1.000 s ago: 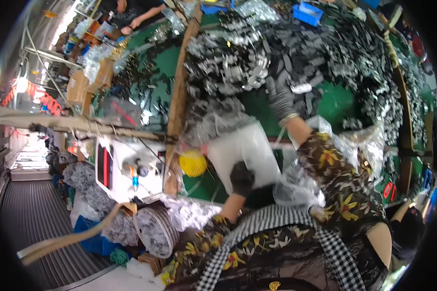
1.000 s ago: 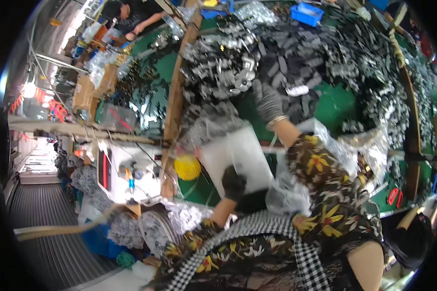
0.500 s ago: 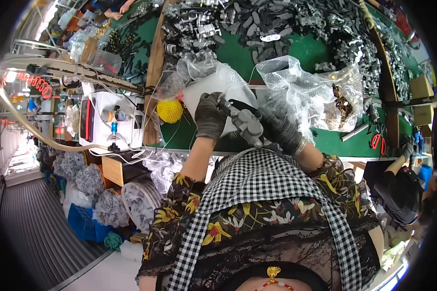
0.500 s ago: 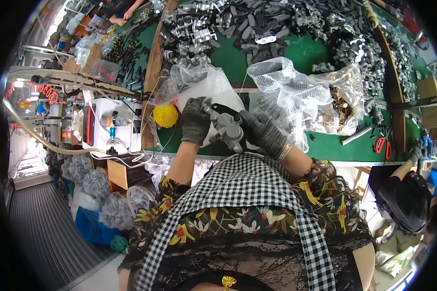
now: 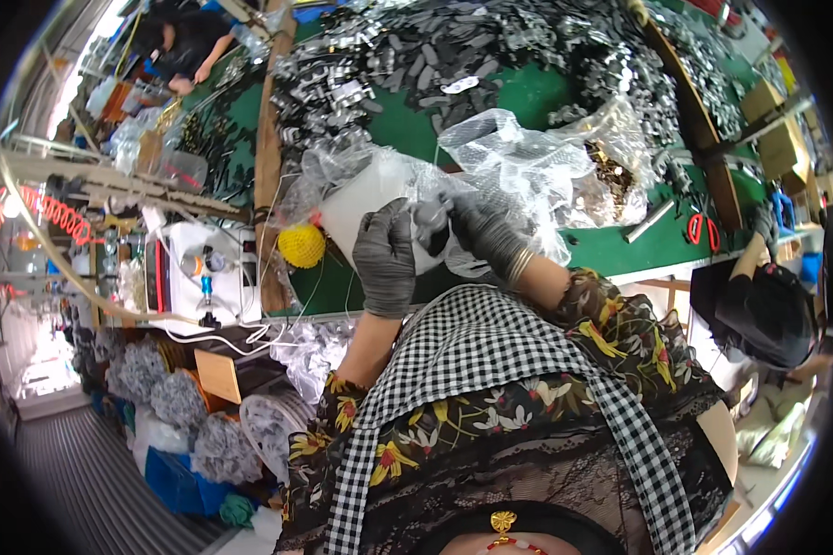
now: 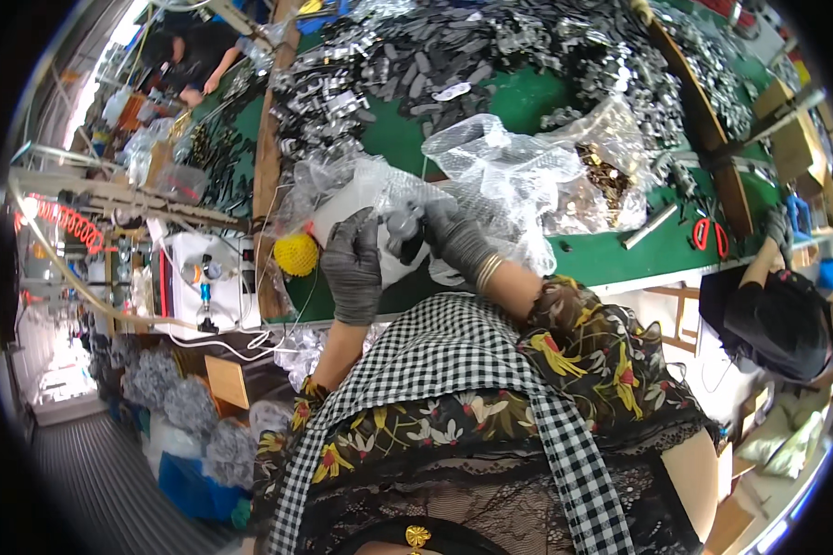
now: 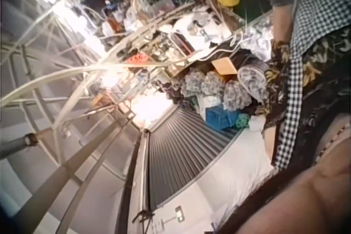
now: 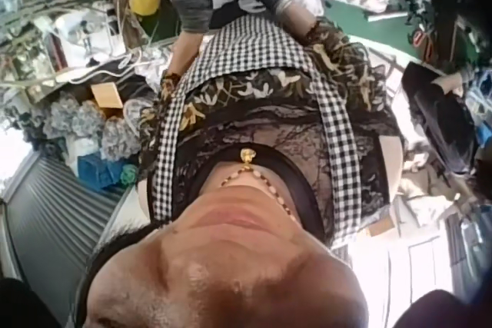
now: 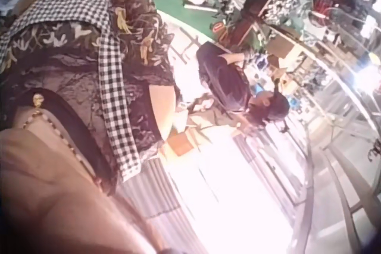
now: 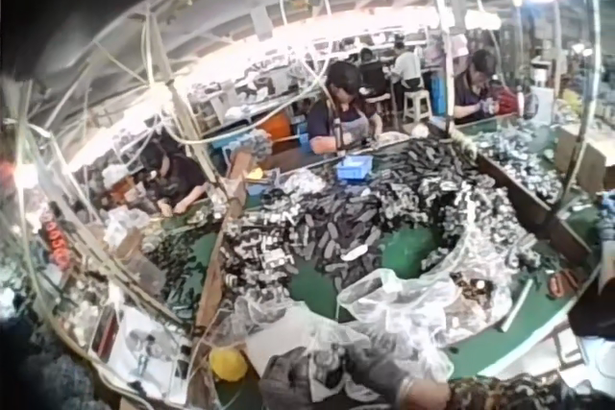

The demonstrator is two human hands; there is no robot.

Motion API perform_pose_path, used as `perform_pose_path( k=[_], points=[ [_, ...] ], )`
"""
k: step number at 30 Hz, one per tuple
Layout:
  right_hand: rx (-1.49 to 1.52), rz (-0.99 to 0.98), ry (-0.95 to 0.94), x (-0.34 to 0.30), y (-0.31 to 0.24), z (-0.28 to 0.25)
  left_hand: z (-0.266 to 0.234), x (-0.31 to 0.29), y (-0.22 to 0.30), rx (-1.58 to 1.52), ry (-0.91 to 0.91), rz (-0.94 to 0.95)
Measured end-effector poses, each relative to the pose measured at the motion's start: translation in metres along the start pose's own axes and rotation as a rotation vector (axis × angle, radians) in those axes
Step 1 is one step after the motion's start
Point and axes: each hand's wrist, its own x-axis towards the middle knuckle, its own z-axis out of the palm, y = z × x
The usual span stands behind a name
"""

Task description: Packaging small metal parts into plastic bags.

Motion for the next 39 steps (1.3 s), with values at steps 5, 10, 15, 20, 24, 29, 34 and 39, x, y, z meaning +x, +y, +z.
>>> perform_pose_path(
  k=[5, 10, 15, 20, 24, 29, 34, 39],
  points=[
    [-1.27, -0.072, -0.387, -0.043, -0.05, -0.016, 0.038, -0.015, 0.036, -0.073, -0.132, 0.496],
    [-1.091, -0.006, 0.005, -0.036, 0.022, -0.047, 0.053, -0.006, 0.067, -0.135, -0.446, 0.308],
    [-1.165, 0.003, 0.491, -0.025, 0.101, -0.091, 0.085, -0.014, 0.038, 0.027, -0.831, 0.287],
    [-0.275, -0.235, -0.019, -0.059, 0.143, -0.153, 0.061, -0.025, -0.031, 0.048, -0.285, -0.019],
    [-0.2, -0.106, 0.363, -0.076, -0.024, -0.129, 0.022, -0.059, -0.117, 0.55, -0.328, -0.293],
    [-0.47, -0.419, 0.213, -0.039, -0.158, -0.092, 0.02, -0.062, -0.165, -0.083, -0.164, -0.551],
    [-0.616, -0.633, -0.118, 0.096, -0.145, -0.006, 0.02, -0.044, -0.143, 0.26, 0.08, -0.256],
    [-0.988, -0.672, -0.231, 0.244, -0.156, 0.12, 0.05, -0.081, -0.142, 0.396, -0.16, -0.168]
  ],
)
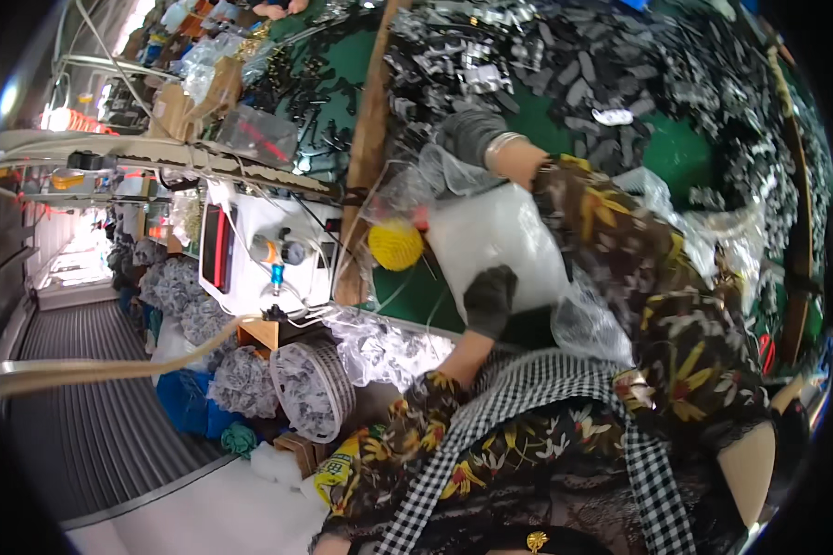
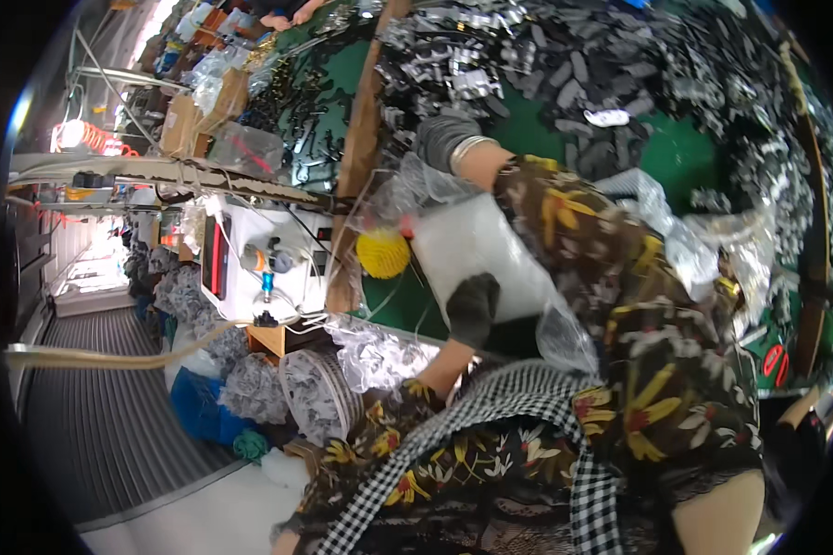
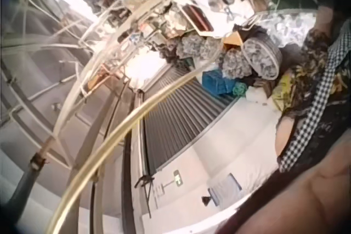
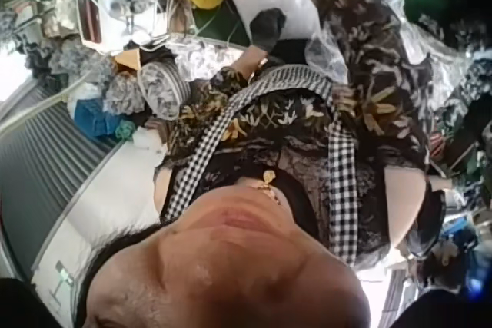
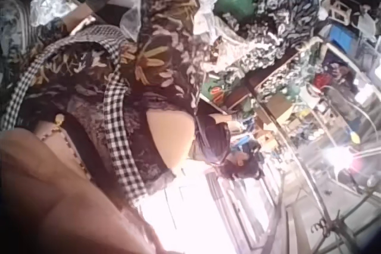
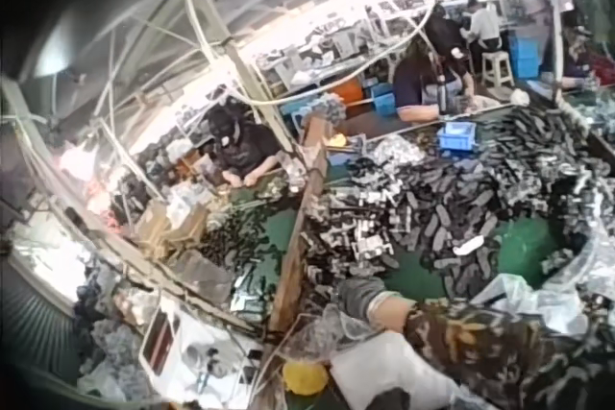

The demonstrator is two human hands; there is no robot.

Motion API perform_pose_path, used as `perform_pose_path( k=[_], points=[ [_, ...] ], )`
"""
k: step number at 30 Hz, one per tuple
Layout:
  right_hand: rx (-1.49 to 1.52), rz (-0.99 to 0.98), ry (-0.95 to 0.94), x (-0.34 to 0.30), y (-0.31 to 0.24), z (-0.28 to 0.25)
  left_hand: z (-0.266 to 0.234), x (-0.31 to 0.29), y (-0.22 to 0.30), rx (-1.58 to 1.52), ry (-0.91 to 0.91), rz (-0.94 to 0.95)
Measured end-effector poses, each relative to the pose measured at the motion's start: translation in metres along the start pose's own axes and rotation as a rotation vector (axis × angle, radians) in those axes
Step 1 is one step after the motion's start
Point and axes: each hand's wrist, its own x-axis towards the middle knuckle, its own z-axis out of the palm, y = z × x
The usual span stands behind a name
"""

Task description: Packaging small metal parts into plastic bags.

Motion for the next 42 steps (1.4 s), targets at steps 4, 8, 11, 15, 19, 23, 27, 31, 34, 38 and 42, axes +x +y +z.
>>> perform_pose_path(
  k=[4, 8, 11, 15, 19, 23, 27, 31, 34, 38, 42],
  points=[
    [-0.037, 0.309, -0.267, 0.084, -0.006, 0.085, -0.009, -0.001, -0.005, -0.145, -0.125, 0.008],
    [-0.214, 0.24, -0.266, 0.088, -0.016, 0.116, -0.011, -0.001, -0.009, -0.222, -0.18, 0.066],
    [0.033, 0.254, -0.168, 0.061, -0.021, 0.085, 0.004, -0.016, -0.024, -0.557, -0.233, -0.064],
    [0.223, 0.466, 0.247, 0.028, 0.033, 0.055, 0.007, -0.012, -0.028, -0.471, -0.245, -0.108],
    [0.584, 0.3, 0.439, -0.015, 0.074, -0.046, -0.02, 0.01, -0.027, -0.466, -0.091, -0.145],
    [0.919, 0.139, 0.401, -0.128, 0.021, -0.15, -0.089, 0.045, 0.006, -0.375, -0.024, -0.244],
    [1.642, 0.433, 0.191, -0.23, -0.044, -0.157, -0.104, 0.073, 0.032, -0.171, -0.02, -0.028],
    [1.704, 0.593, -0.053, -0.297, -0.057, -0.083, -0.113, 0.085, 0.055, -0.303, 0.124, 0.074],
    [1.78, 0.707, -0.037, -0.309, -0.062, -0.059, -0.137, 0.083, 0.074, -0.261, -0.103, -0.076],
    [2.316, 0.624, -0.055, -0.309, -0.033, -0.039, -0.132, 0.064, 0.068, -0.243, -0.053, 0.286],
    [2.191, 0.712, 0.064, -0.31, -0.036, -0.041, -0.119, 0.049, 0.079, -0.433, 0.035, 0.009]
  ],
)
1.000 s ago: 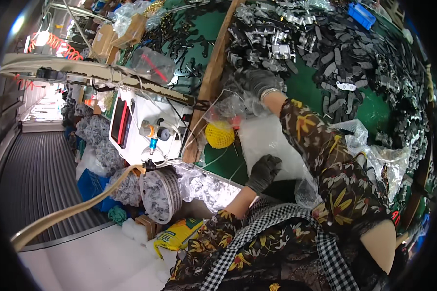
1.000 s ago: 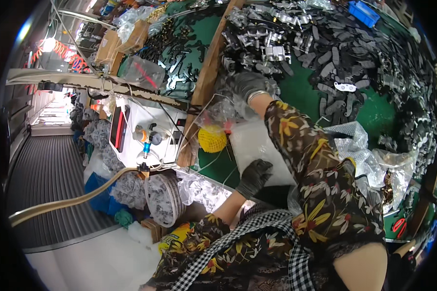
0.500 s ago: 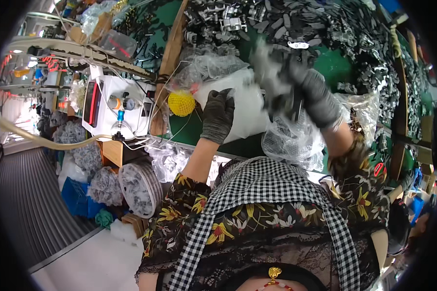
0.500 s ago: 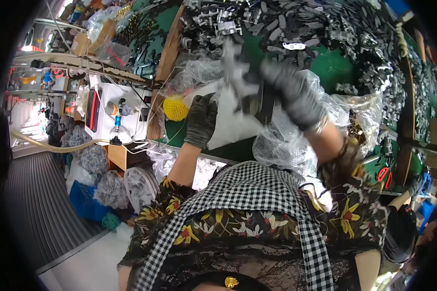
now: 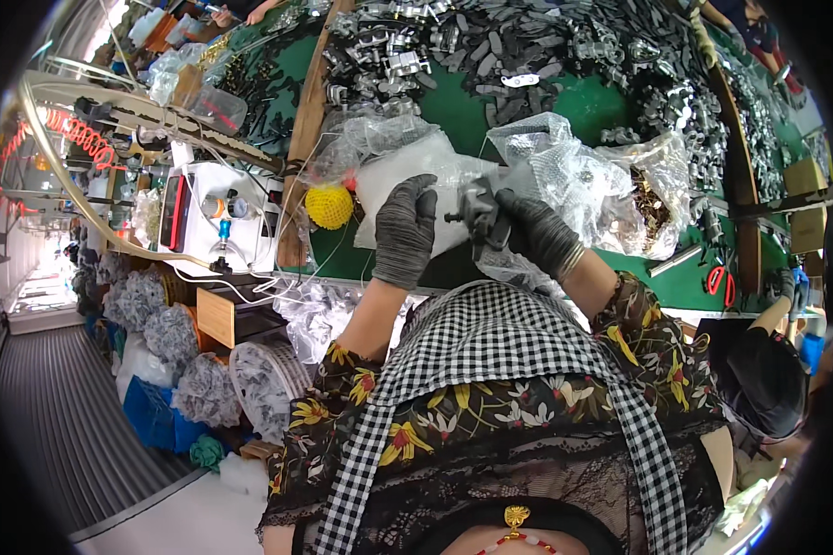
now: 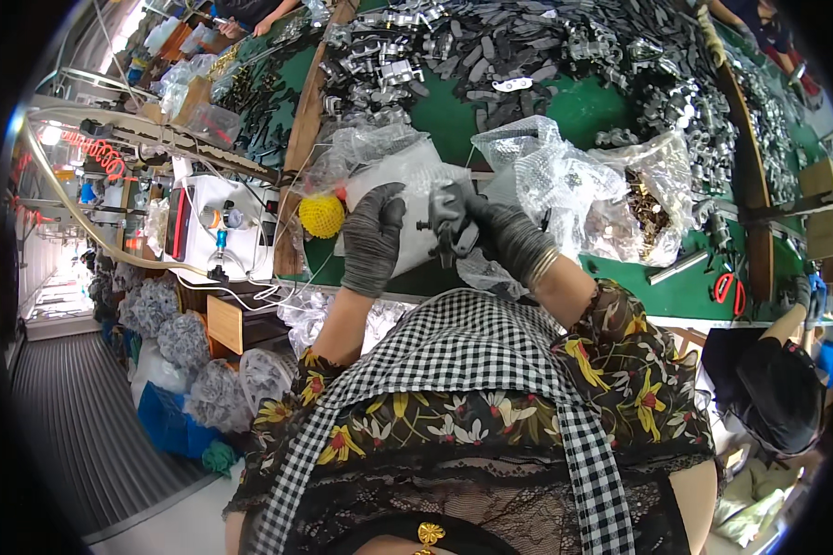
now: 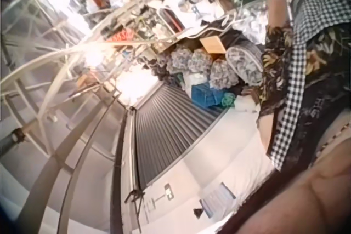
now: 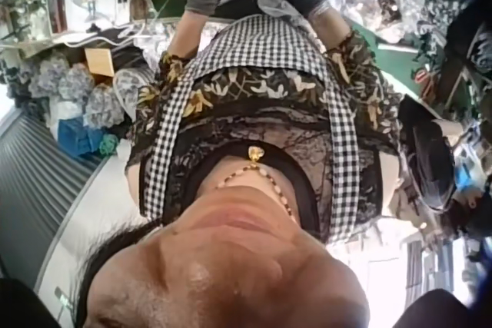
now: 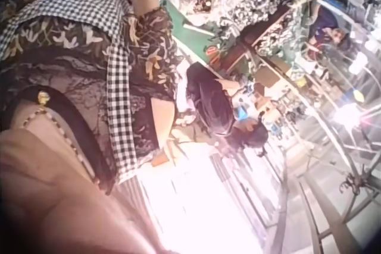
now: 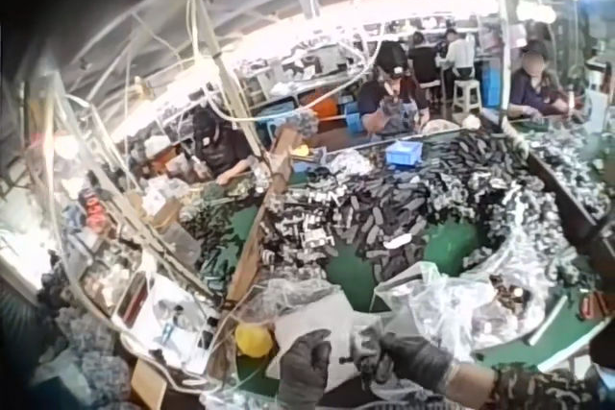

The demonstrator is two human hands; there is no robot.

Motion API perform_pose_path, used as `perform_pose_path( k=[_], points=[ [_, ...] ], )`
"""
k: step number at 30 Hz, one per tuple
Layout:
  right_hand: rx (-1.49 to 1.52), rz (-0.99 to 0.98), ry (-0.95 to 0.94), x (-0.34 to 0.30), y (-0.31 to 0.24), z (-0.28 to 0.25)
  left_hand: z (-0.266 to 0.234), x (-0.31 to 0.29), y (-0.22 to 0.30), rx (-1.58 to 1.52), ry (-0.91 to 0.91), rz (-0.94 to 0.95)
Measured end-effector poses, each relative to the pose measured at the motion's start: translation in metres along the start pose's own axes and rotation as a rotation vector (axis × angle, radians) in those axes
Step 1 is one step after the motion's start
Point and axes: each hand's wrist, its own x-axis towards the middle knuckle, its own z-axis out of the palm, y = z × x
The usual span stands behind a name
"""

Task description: Packaging small metal parts into plastic bags.

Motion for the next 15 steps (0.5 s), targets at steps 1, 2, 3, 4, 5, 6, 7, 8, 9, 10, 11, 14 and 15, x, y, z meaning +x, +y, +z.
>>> perform_pose_path(
  k=[1, 2, 3, 4, 5, 6, 7, 8, 9, 10, 11, 14, 15],
  points=[
    [-0.296, 0.04, 0.111, -0.002, -0.001, 0.001, 0.002, 0.001, 0.007, 0.048, 0.04, 0.113],
    [-0.592, 0.08, 0.221, -0.003, -0.002, 0.002, 0.005, 0.002, 0.014, 0.099, 0.081, 0.224],
    [-0.419, 0.112, 0.24, 0.007, 0.009, -0.003, 0.004, -0.003, 0.024, 0.256, 0.08, 0.247],
    [-0.414, 0.108, 0.247, 0.015, 0.02, -0.022, 0.004, -0.007, 0.027, 0.251, 0.074, 0.252],
    [-0.034, 0.204, 0.054, 0.023, 0.027, -0.042, 0.003, -0.008, 0.032, 0.259, 0.135, 0.277],
    [0.349, 0.289, -0.141, 0.027, 0.03, -0.055, 0.004, -0.01, 0.032, 0.263, 0.194, 0.303],
    [0.349, 0.339, -0.014, 0.028, 0.028, -0.053, 0.003, -0.019, 0.027, 0.217, 0.159, 0.246],
    [0.354, 0.337, -0.015, 0.03, 0.028, -0.05, 0.008, -0.026, 0.024, 0.218, 0.154, 0.248],
    [0.226, 0.119, 0.059, 0.034, 0.03, -0.046, 0.015, -0.032, 0.022, 0.091, 0.203, 0.229],
    [0.092, -0.094, 0.135, 0.032, 0.03, -0.037, 0.02, -0.037, 0.023, -0.038, 0.256, 0.203],
    [-0.317, -0.139, 0.168, 0.015, 0.016, -0.019, 0.024, -0.036, 0.03, -0.105, 0.301, 0.132],
    [-0.773, -0.55, 0.318, 0.006, 0.025, 0.006, 0.028, -0.019, 0.049, -0.034, 0.22, 0.263],
    [-0.855, -0.585, 0.296, 0.018, 0.03, -0.011, 0.028, -0.019, 0.051, 0.109, 0.106, 0.367]
  ],
)
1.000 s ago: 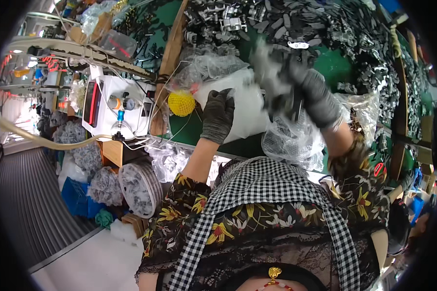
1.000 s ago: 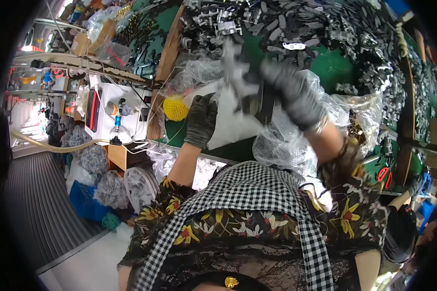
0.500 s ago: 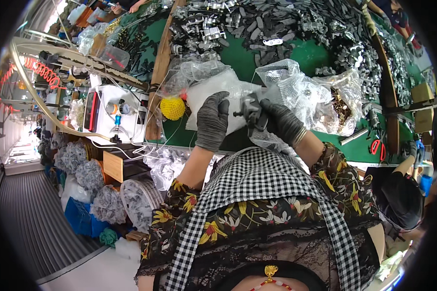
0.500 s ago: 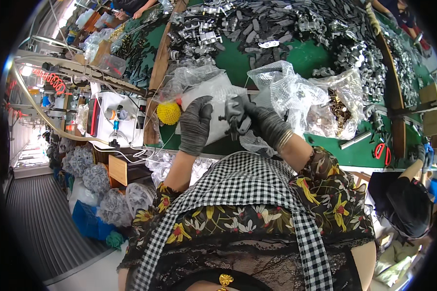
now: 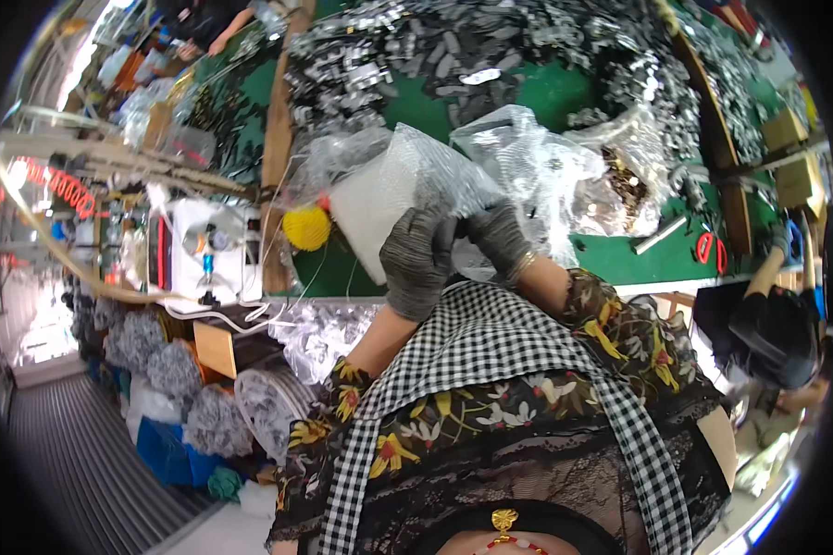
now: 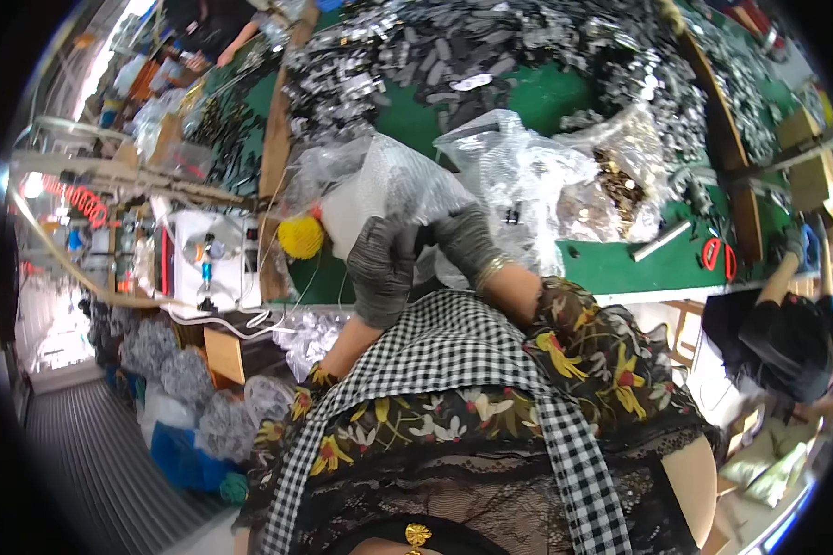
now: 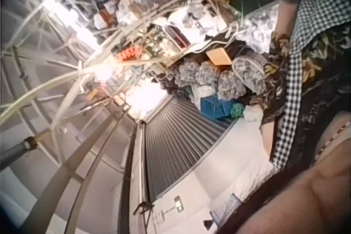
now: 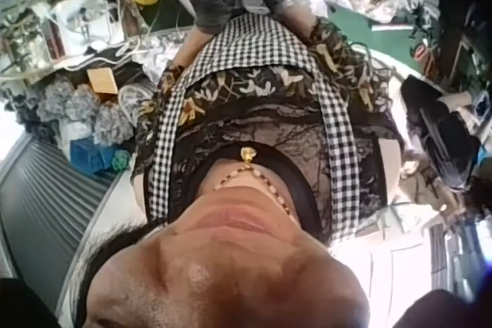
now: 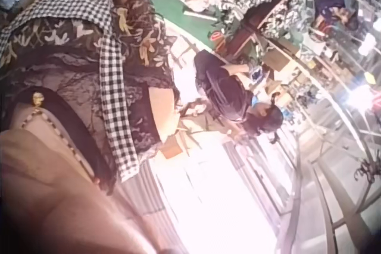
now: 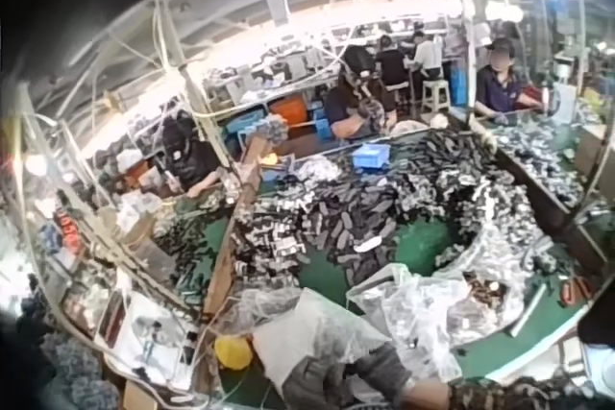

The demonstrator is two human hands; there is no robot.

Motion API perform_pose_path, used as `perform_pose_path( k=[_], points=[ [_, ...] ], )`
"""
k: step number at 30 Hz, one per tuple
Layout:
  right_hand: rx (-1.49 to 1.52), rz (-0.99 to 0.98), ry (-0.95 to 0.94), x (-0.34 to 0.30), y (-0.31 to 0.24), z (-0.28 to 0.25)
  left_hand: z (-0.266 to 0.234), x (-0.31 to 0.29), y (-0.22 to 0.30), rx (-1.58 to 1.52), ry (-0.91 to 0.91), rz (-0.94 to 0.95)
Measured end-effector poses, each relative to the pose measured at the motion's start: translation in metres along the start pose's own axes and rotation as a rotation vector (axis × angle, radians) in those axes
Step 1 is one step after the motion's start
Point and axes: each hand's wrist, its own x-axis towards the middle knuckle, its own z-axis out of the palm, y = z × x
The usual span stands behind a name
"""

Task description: Packaging small metal parts into plastic bags.

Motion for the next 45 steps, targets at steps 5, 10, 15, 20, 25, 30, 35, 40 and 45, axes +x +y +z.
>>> perform_pose_path(
  k=[5, 10, 15, 20, 25, 30, 35, 40, 45],
  points=[
    [0.442, -0.136, -0.005, 0.002, 0.006, 0.004, -0.006, 0.0, 0.031, -0.177, -0.282, 0.143],
    [-0.963, -0.283, -0.138, -0.013, -0.024, -0.03, -0.001, 0.01, 0.015, -0.383, -0.199, -0.392],
    [-0.624, -0.483, 0.204, -0.042, -0.068, -0.089, -0.001, -0.013, 0.004, -0.334, -0.136, -0.453],
    [-0.982, -0.124, 0.308, -0.012, -0.006, -0.126, 0.008, -0.001, 0.018, -0.443, -0.214, -0.527],
    [-0.981, -0.022, 0.231, 0.013, 0.019, -0.124, 0.01, 0.003, 0.009, -0.372, -0.246, -0.447],
    [-0.226, -0.214, 0.492, 0.005, 0.05, -0.152, 0.018, 0.019, 0.007, -0.507, -0.244, -0.535],
    [0.101, 0.09, 0.066, -0.032, -0.043, -0.116, 0.044, 0.037, 0.039, -0.568, -0.31, -0.378],
    [-0.178, -0.235, -0.166, -0.049, -0.044, -0.102, 0.076, 0.04, 0.047, -0.451, -0.533, -0.185],
    [-0.216, -0.457, -0.169, -0.033, -0.011, -0.097, 0.091, 0.036, 0.039, -0.179, -0.517, 0.292]
  ],
)
